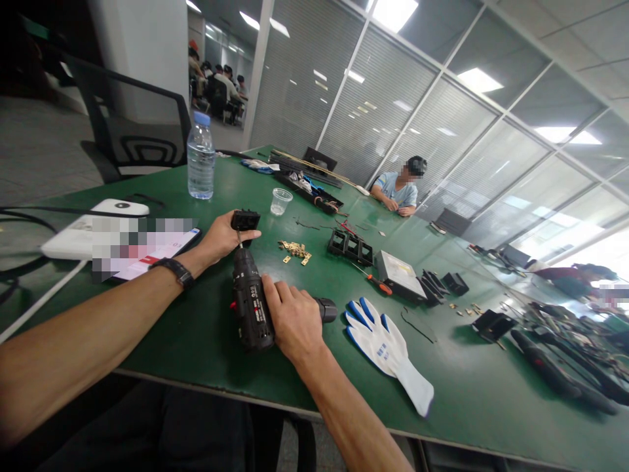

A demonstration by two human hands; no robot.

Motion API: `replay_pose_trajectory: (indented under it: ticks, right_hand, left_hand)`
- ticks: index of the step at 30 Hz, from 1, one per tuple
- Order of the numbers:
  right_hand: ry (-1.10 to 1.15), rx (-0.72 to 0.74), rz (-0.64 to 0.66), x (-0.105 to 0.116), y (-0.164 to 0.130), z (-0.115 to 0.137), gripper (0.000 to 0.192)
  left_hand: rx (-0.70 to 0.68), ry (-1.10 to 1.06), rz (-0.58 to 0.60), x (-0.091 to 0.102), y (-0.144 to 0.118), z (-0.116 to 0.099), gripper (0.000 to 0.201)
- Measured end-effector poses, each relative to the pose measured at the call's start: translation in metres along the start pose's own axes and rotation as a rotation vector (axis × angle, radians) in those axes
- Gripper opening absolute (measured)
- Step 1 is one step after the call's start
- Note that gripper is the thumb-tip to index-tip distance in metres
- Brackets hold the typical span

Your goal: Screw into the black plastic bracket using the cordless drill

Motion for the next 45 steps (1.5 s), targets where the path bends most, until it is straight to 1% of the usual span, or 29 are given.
replay_pose_trajectory:
  ticks: [7, 23, 36, 45]
  right_hand:
    - [-0.014, -0.013, 0.038, -0.0038, 0.0004, -0.0013, 0.05]
    - [0.007, -0.003, -0.004, -0.0006, 0.0, -0.0013, 0.049]
    - [0.008, -0.006, 0.015, -0.001, 0.0002, -0.0008, 0.05]
    - [0.011, -0.01, 0.0, -0.0009, 0.0002, -0.0009, 0.048]
  left_hand:
    - [-0.015, 0.009, 0.01, -0.0001, 0.0005, 0.0001, 0.05]
    - [-0.02, 0.03, 0.005, 0.0005, 0.0008, 0.0005, 0.049]
    - [-0.016, 0.037, -0.002, 0.0004, 0.0023, 0.0041, 0.047]
    - [-0.018, 0.013, 0.006, -0.0003, -0.001, -0.0032, 0.047]
Point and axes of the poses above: each hand's wrist, its own y-axis towards the middle knuckle, its own x-axis out of the back of the hand, z = x × y, the point moved 9 cm from there along y, towards the middle knuckle, and after that the axes turned 7 degrees about -y, right-handed, at the moved point
